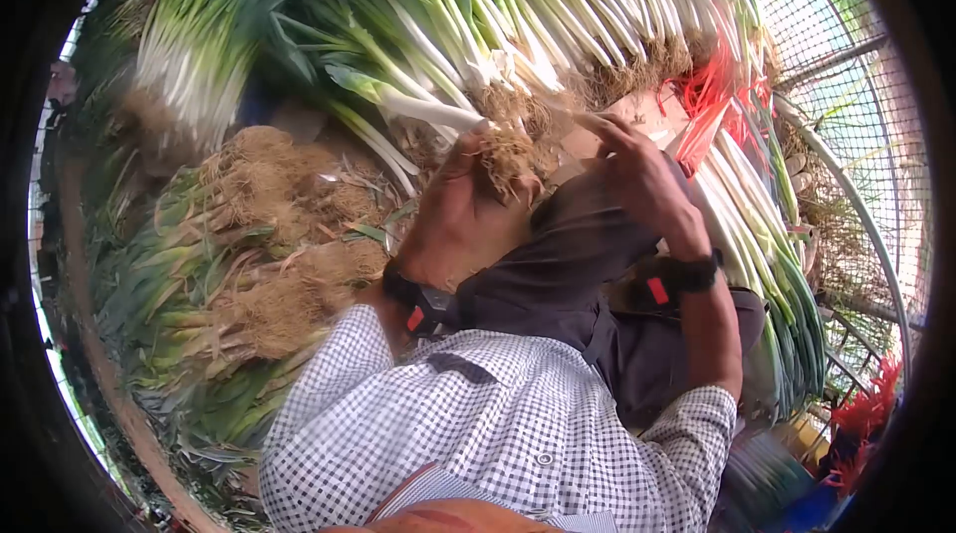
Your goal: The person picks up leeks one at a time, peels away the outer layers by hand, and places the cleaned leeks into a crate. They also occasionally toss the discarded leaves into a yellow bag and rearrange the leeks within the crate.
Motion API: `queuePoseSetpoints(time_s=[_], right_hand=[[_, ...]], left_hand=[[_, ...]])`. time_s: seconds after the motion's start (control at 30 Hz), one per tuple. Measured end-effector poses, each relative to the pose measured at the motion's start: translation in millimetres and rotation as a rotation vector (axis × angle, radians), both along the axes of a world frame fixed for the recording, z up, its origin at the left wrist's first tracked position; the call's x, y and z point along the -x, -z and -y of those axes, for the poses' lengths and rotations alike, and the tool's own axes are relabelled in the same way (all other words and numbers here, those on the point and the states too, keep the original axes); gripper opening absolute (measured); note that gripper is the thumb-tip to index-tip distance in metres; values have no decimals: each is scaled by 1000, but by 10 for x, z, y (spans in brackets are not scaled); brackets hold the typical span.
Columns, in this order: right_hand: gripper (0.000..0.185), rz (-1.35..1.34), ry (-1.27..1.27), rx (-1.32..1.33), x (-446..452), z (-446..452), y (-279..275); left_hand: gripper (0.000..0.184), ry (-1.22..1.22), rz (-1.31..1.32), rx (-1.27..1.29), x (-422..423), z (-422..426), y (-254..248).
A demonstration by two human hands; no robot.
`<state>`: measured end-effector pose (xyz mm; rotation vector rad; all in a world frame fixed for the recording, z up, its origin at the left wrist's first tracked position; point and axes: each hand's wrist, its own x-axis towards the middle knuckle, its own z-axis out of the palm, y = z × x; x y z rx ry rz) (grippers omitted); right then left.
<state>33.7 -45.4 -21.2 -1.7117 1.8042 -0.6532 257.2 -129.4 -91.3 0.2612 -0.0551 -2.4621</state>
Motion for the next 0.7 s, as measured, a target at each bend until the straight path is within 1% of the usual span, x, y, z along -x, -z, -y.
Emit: queuePoseSetpoints(time_s=[0.03,0.07,0.1,0.2,0.23,0.27,0.33,0.43,0.47,0.53,0.57,0.6,0.63,0.67,0.7], right_hand=[[60,83,-90,121,-124,153,93],[59,65,-170,185,-203,280,204],[57,224,-174,188,-321,342,160],[52,638,-141,191,-685,627,144],[49,793,-122,187,-800,682,141],[46,1002,-109,171,-909,659,120],[41,1171,-127,171,-980,644,42],[36,1037,-219,245,-912,720,-267],[33,1012,-138,262,-791,918,-234],[33,391,97,443,-648,1086,-554],[31,368,181,508,-584,1074,-800],[29,344,272,581,-538,1036,-1066],[24,475,318,666,-505,983,-1325],[20,482,240,812,-344,990,-1454],[21,521,215,866,-300,973,-1630]], left_hand=[[32,8,-7,1,81,-80,-205],[32,17,-14,2,150,-156,-388],[28,5,-101,-11,190,-208,-510],[14,-62,11,14,341,-245,-555],[12,-20,-85,-11,323,-268,-592],[13,-43,-103,16,309,-263,-648],[15,-92,-140,63,252,-264,-792],[19,112,101,328,-38,-259,-1158],[19,83,172,444,-103,-276,-1138],[19,27,296,690,-175,-284,-984],[21,-243,506,1097,-268,-237,-874],[17,-479,737,1247,-354,-120,-713],[18,-659,905,1416,-452,66,-722],[43,-997,1141,1677,-489,309,-695],[70,-1149,1377,1873,-467,543,-611]])
